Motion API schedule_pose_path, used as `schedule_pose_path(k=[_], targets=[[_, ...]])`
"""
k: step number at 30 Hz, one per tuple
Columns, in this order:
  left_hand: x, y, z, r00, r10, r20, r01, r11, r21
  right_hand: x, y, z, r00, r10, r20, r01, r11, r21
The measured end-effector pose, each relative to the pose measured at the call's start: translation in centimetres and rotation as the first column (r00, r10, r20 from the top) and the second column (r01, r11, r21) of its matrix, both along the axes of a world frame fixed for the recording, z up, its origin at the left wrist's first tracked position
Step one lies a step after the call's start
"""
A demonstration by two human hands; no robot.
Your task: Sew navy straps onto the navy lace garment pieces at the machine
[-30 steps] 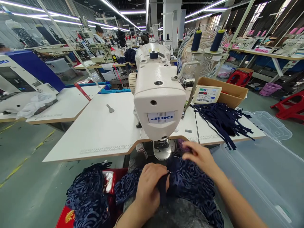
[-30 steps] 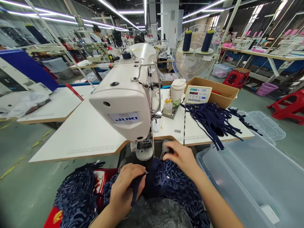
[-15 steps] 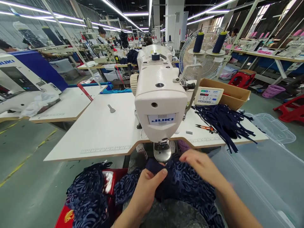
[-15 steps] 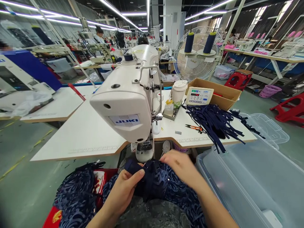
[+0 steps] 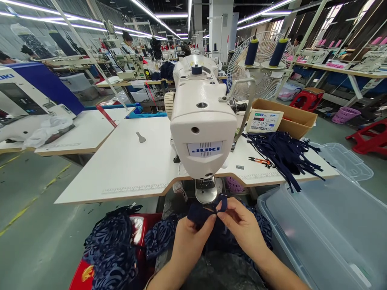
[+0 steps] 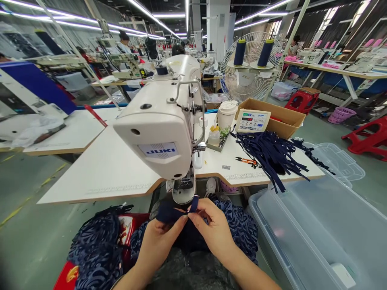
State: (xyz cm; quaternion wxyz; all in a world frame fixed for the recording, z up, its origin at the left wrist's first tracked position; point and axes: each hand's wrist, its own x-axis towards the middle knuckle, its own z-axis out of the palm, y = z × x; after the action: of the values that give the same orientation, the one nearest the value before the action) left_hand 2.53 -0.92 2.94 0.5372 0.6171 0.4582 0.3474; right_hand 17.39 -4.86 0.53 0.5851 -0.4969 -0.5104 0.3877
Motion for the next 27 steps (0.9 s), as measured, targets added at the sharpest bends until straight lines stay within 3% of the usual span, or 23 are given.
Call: schedule_pose_path(k=[3,6,9,12,22,24,27], targets=[[-0.2,-0.2,-0.7,0.995,0.058,-0.077,-0.027,0.932,0.360,-0.2,-0.1,-0.3,0.999,-0.034,0.008,0.033,0.995,0.090],[-0.7,-0.2,-1.2,0.999,0.006,-0.048,0.028,0.747,0.664,-0.6,-0.2,-0.9,0.998,-0.052,0.023,0.046,0.972,0.231],[-1.2,0.0,-1.5,0.994,-0.077,-0.080,0.110,0.575,0.811,-0.8,-0.5,-1.5,0.999,-0.041,0.030,0.028,0.936,0.352],[-1.7,0.0,-1.5,0.992,-0.062,-0.112,0.128,0.503,0.855,-1.0,-0.6,-1.9,0.999,-0.031,0.037,0.013,0.913,0.407],[-1.5,-0.2,-0.9,0.989,0.045,-0.142,0.107,0.448,0.888,-1.0,-0.5,-2.2,1.000,-0.016,0.002,0.014,0.912,0.411],[-1.3,-0.2,-0.7,0.987,0.029,-0.158,0.126,0.475,0.871,-1.1,-0.6,-2.0,1.000,-0.008,-0.020,0.015,0.918,0.395],[-1.1,-0.3,-0.5,0.985,-0.019,-0.171,0.149,0.589,0.794,-1.4,-0.6,-1.4,0.996,-0.020,-0.084,0.046,0.950,0.309]])
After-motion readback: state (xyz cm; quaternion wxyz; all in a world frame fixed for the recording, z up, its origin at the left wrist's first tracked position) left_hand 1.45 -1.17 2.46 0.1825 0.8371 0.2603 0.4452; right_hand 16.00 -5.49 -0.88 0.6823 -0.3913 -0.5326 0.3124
